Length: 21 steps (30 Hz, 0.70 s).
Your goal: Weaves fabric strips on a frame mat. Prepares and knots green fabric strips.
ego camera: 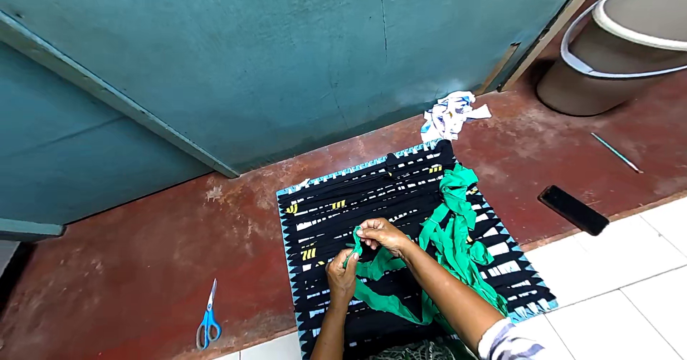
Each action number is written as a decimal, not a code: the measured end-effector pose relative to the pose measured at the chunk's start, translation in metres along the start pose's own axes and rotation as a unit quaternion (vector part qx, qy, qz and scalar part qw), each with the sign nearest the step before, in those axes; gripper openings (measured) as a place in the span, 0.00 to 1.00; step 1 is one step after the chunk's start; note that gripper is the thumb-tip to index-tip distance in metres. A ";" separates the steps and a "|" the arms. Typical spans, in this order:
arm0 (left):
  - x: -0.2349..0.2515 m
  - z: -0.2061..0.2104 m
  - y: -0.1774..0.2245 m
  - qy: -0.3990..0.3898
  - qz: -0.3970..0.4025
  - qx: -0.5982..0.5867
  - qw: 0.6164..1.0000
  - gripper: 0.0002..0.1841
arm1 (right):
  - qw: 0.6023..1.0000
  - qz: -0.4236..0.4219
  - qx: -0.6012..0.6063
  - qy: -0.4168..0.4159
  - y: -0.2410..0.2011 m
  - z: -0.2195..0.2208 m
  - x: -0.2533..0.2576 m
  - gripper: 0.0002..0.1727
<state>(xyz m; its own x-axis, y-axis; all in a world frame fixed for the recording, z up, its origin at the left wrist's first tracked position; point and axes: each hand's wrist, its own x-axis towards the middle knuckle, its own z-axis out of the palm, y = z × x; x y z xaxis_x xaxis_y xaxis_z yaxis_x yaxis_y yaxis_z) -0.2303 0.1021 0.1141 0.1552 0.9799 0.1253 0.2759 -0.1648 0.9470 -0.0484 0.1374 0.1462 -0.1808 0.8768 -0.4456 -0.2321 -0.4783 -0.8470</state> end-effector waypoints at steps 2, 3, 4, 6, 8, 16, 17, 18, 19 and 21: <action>-0.002 -0.004 -0.002 0.008 -0.005 0.013 1.000 0.09 | 1.000 0.005 -0.007 -0.003 0.000 0.006 0.006 0.04; -0.003 -0.008 -0.003 0.012 -0.017 0.009 1.000 0.09 | 1.000 0.007 -0.006 -0.007 0.001 0.009 0.009 0.05; -0.004 -0.012 -0.005 0.017 -0.033 0.001 0.999 0.08 | 1.000 0.011 -0.003 -0.011 0.001 0.012 0.012 0.05; -0.004 -0.022 -0.010 0.028 -0.063 -0.016 0.998 0.08 | 0.999 0.022 0.008 -0.025 0.002 0.019 0.019 0.05; -0.004 -0.033 -0.016 0.036 -0.084 -0.032 0.995 0.08 | 0.998 0.035 0.036 -0.049 0.003 0.027 0.025 0.06; -0.006 -0.066 -0.047 0.111 -0.161 -0.122 0.973 0.10 | 0.982 0.065 0.087 -0.156 0.014 0.070 0.052 0.11; -0.007 -0.069 -0.051 0.122 -0.163 -0.130 0.970 0.10 | 0.981 0.067 0.078 -0.166 0.015 0.075 0.056 0.11; -0.007 -0.072 -0.054 0.132 -0.165 -0.136 0.968 0.10 | 0.980 0.065 0.067 -0.174 0.015 0.080 0.060 0.11; -0.008 -0.074 -0.057 0.140 -0.165 -0.138 0.966 0.10 | 0.980 0.058 0.052 -0.181 0.015 0.086 0.065 0.10; -0.009 -0.079 -0.063 0.150 -0.163 -0.134 0.966 0.09 | 0.981 0.037 0.019 -0.191 0.016 0.096 0.074 0.09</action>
<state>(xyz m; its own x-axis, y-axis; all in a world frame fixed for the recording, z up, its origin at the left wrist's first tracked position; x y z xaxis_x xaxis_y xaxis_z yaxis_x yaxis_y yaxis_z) -0.3243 0.1130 0.0765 -0.1913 0.9698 -0.1510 0.0017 0.1542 0.9880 -0.1578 0.1898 0.1274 -0.5414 0.7604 -0.3587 -0.2391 -0.5482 -0.8014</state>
